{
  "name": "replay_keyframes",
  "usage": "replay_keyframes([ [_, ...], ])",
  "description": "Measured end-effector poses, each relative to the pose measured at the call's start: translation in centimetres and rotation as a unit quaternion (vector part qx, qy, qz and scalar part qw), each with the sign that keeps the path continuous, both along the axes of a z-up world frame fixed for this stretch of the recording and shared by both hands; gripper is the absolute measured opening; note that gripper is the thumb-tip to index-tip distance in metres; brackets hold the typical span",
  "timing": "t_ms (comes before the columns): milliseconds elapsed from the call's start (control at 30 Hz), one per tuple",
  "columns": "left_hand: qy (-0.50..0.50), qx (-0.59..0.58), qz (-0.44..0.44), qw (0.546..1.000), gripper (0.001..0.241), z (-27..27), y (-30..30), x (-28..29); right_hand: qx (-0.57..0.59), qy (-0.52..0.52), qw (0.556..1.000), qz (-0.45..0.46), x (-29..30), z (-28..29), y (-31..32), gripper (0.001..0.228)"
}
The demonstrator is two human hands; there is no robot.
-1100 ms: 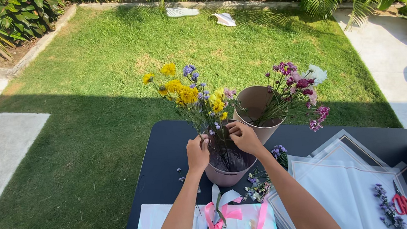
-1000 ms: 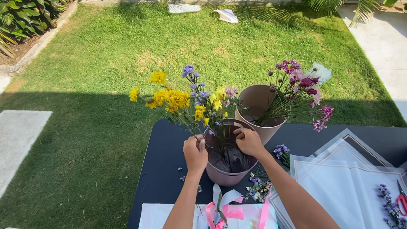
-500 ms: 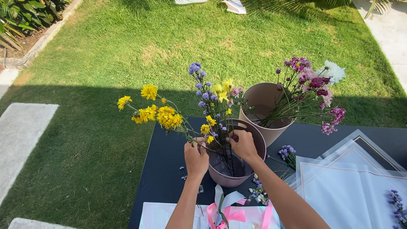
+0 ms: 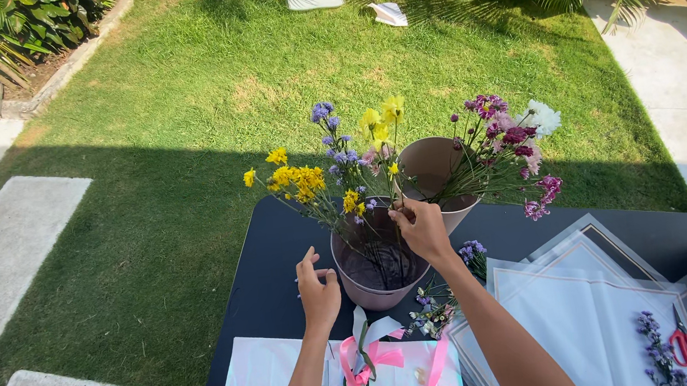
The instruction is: The person selects flowers from containers, trims the ends of the stems with shears, and wraps tape around the stems to secure the bundle.
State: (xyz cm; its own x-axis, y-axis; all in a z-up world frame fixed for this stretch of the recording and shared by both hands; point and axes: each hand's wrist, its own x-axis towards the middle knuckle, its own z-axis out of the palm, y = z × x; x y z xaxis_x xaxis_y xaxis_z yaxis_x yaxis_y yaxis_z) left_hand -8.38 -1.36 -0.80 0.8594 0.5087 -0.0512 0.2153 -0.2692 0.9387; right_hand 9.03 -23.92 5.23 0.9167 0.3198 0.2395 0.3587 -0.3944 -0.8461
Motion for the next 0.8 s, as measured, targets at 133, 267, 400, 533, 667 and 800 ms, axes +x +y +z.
replay_keyframes([
  [133,0.059,-0.049,0.059,0.995,0.06,0.6,-2.3,-2.6,-0.025,-0.043,0.998,-0.034,-1.3,4.3,-0.1,0.019],
  [267,0.074,-0.056,0.056,0.994,0.058,0.6,-3.6,-4.2,0.034,-0.073,0.996,-0.034,-2.6,6.6,-0.4,0.021],
  [400,0.081,-0.076,0.029,0.993,0.058,2.6,-4.3,-5.3,0.052,-0.09,0.993,-0.053,-3.7,9.4,-1.1,0.016],
  [533,0.083,-0.082,0.016,0.993,0.058,3.6,-4.5,-6.2,-0.031,-0.058,0.997,-0.043,-4.8,8.7,-1.9,0.018],
  [667,0.098,-0.08,0.009,0.992,0.057,3.1,-4.5,-6.9,-0.041,0.01,0.999,-0.016,-6.5,7.5,-2.4,0.017],
  [800,0.092,-0.074,-0.001,0.993,0.057,3.3,-4.5,-8.2,-0.022,-0.064,0.996,-0.053,-6.9,8.4,-3.0,0.016],
])
